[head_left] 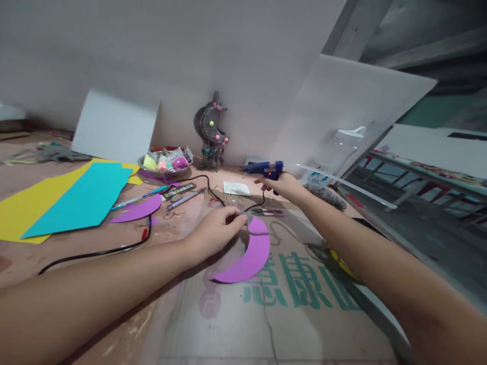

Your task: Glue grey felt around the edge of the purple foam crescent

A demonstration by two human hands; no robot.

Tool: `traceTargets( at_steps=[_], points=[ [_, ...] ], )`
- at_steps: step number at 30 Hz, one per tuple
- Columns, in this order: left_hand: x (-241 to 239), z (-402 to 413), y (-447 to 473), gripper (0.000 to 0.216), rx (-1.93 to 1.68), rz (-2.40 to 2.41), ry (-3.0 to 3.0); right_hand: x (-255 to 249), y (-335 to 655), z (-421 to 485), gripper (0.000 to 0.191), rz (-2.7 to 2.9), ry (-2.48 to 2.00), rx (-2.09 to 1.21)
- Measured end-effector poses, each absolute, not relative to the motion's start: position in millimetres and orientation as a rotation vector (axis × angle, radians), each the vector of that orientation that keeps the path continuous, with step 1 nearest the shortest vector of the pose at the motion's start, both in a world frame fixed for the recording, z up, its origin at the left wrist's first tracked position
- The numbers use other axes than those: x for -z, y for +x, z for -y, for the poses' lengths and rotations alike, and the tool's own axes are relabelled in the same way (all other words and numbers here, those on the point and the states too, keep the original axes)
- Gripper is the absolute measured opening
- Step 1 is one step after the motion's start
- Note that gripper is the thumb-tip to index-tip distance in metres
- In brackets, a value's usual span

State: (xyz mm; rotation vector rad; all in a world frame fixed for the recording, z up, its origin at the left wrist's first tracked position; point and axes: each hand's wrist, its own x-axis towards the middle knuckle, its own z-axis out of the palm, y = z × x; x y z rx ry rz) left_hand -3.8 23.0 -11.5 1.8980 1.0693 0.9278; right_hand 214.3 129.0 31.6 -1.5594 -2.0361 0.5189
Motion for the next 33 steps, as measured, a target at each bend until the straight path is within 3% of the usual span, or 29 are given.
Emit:
traceTargets(
  at_steps=[13, 20, 26, 33],
  points=[
    [13.6, -23.7, -3.2, 0.025, -0.931, -1.074, 1.867, -37.8, 230.8, -3.3, 0.029, 1.926, -1.469, -0.632],
    [12.9, -24.5, -5.0, 0.027, -0.951, -1.068, 1.927, -8.4, 235.0, 17.4, 0.033, 1.885, -1.653, -0.436],
    [11.9, -23.7, -5.7, 0.027, -0.993, -1.121, 1.941, -11.4, 229.8, 25.5, 0.03, 1.956, -1.488, -0.604],
    [10.6, -22.2, -5.1, 0.027, -1.009, -1.098, 1.916, -9.2, 234.1, 22.1, 0.036, 1.969, -1.722, -0.414]
  ],
)
